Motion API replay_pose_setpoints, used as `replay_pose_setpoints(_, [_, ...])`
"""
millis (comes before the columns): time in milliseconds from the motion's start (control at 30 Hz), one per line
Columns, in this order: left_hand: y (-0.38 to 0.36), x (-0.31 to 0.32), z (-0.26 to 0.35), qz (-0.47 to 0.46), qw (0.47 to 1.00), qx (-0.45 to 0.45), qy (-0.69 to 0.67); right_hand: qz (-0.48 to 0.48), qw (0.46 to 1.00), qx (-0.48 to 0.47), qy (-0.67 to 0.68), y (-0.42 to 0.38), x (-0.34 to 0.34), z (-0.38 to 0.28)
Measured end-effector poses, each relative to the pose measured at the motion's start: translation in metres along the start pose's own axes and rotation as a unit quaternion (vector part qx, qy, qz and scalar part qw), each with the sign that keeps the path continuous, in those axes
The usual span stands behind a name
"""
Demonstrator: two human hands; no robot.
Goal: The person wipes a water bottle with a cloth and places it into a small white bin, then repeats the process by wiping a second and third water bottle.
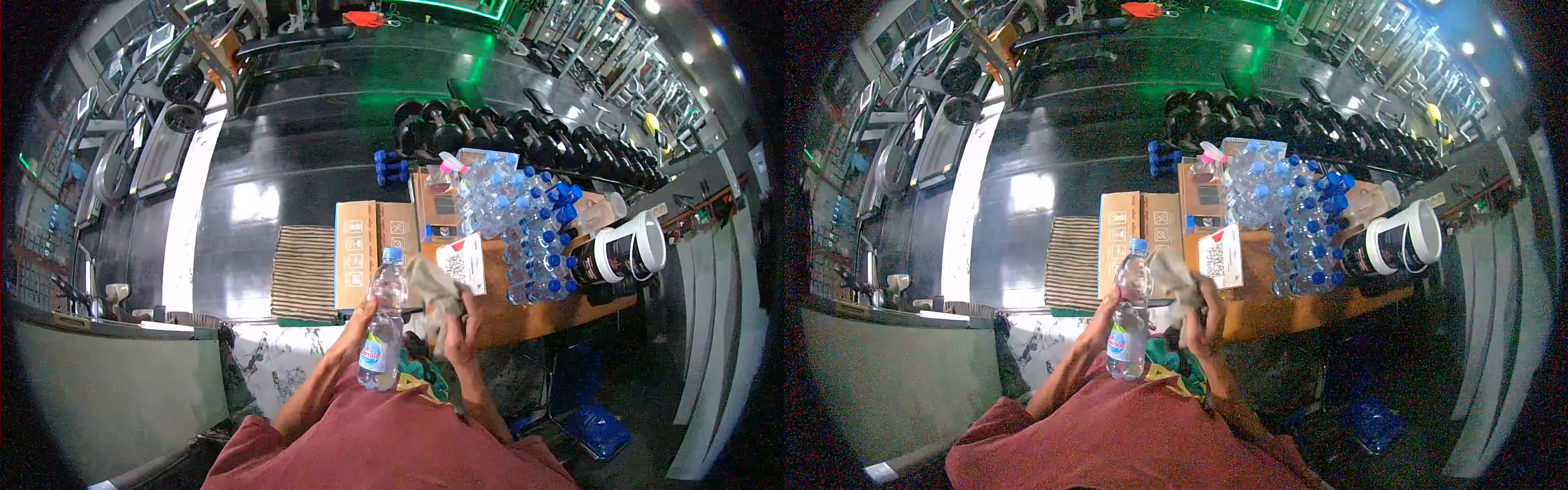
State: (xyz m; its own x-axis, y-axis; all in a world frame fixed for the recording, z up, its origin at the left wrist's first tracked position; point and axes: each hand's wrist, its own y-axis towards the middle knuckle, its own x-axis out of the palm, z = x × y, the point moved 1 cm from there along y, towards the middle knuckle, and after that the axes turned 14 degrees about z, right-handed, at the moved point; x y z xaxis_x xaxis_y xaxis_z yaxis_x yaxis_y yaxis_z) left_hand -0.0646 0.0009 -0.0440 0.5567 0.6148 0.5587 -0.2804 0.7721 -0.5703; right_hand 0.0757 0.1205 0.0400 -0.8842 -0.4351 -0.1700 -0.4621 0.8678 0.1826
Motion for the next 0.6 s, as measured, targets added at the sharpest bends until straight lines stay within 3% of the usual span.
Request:
replay_pose_setpoints(33, [0.001, 0.003, 0.0, -0.022, 0.998, 0.051, 0.031, 0.09, 0.992, -0.077, -0.032, 0.009, 0.003, -0.009])
replay_pose_setpoints(67, [0.003, 0.004, -0.003, -0.023, 0.998, 0.051, 0.031, 0.078, 0.981, -0.156, -0.085, 0.016, 0.01, -0.003])
replay_pose_setpoints(100, [0.007, 0.002, -0.008, -0.008, 0.997, 0.064, 0.045, 0.015, 0.976, -0.163, -0.141, 0.016, 0.015, -0.001])
replay_pose_setpoints(167, [0.009, 0.005, -0.01, 0.025, 0.993, 0.092, 0.074, 0.008, 0.949, -0.227, -0.219, 0.008, 0.027, -0.007])
replay_pose_setpoints(233, [-0.004, 0.012, 0.001, 0.037, 0.991, 0.091, 0.09, -0.011, 0.947, -0.227, -0.228, -0.001, 0.03, -0.01])
replay_pose_setpoints(300, [-0.005, 0.011, 0.004, 0.103, 0.994, 0.015, 0.019, -0.094, 0.941, -0.252, -0.206, -0.016, 0.026, -0.009])
replay_pose_setpoints(367, [-0.004, 0.002, 0.011, 0.058, 0.998, -0.004, 0.032, -0.121, 0.943, -0.25, -0.183, -0.022, 0.021, 0.003])
replay_pose_setpoints(433, [-0.012, 0.011, 0.006, 0.054, 0.998, 0.033, -0.001, -0.143, 0.971, -0.181, -0.062, -0.018, 0.009, 0.009])
replay_pose_setpoints(500, [-0.001, -0.004, -0.01, 0.069, 0.997, 0.033, 0.005, -0.096, 0.986, -0.138, -0.004, -0.011, 0.007, 0.006])
replay_pose_setpoints(567, [-0.001, -0.003, -0.009, 0.036, 0.99, 0.082, 0.113, 0.104, 0.981, -0.163, -0.008, 0.002, 0.008, 0.004])
replay_pose_setpoints(600, [-0.006, 0.003, -0.006, 0.022, 0.99, 0.085, 0.111, 0.084, 0.977, -0.183, -0.076, 0.007, 0.011, 0.0])
